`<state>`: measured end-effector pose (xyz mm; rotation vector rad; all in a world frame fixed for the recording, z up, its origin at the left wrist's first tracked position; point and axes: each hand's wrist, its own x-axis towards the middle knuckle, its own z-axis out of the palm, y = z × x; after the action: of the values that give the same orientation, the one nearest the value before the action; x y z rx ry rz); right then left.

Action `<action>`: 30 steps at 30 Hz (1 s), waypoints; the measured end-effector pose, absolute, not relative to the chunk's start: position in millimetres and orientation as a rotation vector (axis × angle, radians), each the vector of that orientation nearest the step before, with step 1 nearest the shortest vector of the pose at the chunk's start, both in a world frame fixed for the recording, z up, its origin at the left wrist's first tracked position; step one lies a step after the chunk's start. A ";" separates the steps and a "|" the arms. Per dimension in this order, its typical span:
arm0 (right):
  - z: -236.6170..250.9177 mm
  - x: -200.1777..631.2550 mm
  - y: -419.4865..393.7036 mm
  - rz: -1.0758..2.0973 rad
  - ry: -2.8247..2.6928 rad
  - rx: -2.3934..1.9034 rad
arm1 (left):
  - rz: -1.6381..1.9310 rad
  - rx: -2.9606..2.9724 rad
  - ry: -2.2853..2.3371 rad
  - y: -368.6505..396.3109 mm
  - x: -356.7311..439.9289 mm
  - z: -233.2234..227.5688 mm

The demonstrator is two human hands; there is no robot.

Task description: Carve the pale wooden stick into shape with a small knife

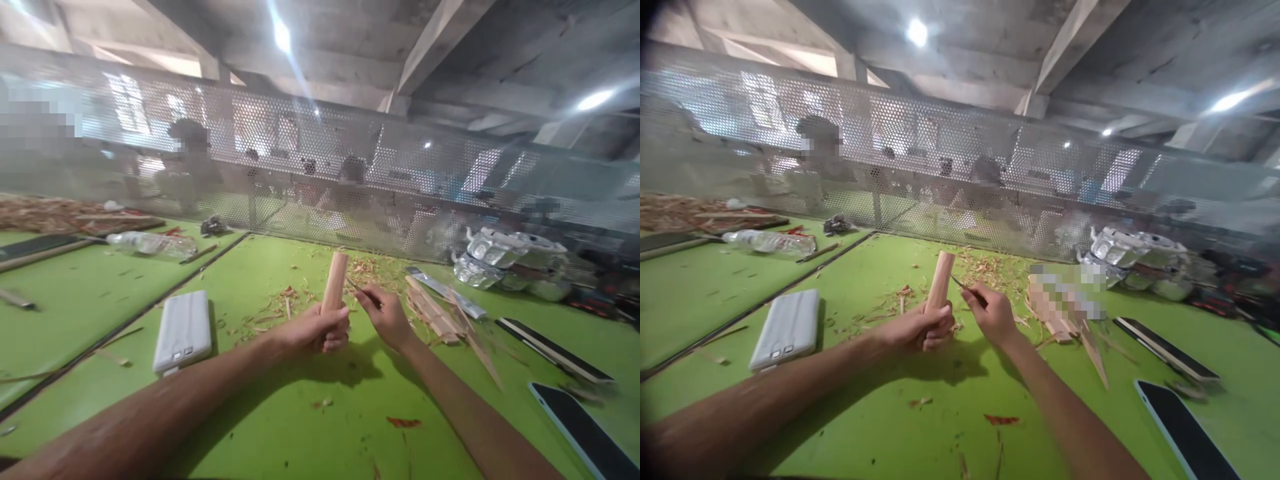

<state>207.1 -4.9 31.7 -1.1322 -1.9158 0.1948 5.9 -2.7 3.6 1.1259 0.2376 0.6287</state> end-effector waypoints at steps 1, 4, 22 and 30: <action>31.2 206.4 -5.1 0.208 -1.911 -1.118 | 0.627 1.121 0.240 -2.2 5.7 3.9; 31.3 209.3 -2.2 0.203 -1.863 -1.096 | 0.652 1.122 0.287 -1.4 4.1 5.1; 34.7 221.2 5.7 0.002 -2.023 -1.050 | 0.673 1.201 0.506 -13.6 8.4 17.4; 26.5 257.1 32.1 -0.050 -1.784 -1.261 | 0.493 1.285 0.529 -20.8 4.8 18.9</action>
<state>257.1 32.1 26.5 -1.2611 -1.7841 -0.0502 4.8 -20.8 18.9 1.2853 0.5286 0.4930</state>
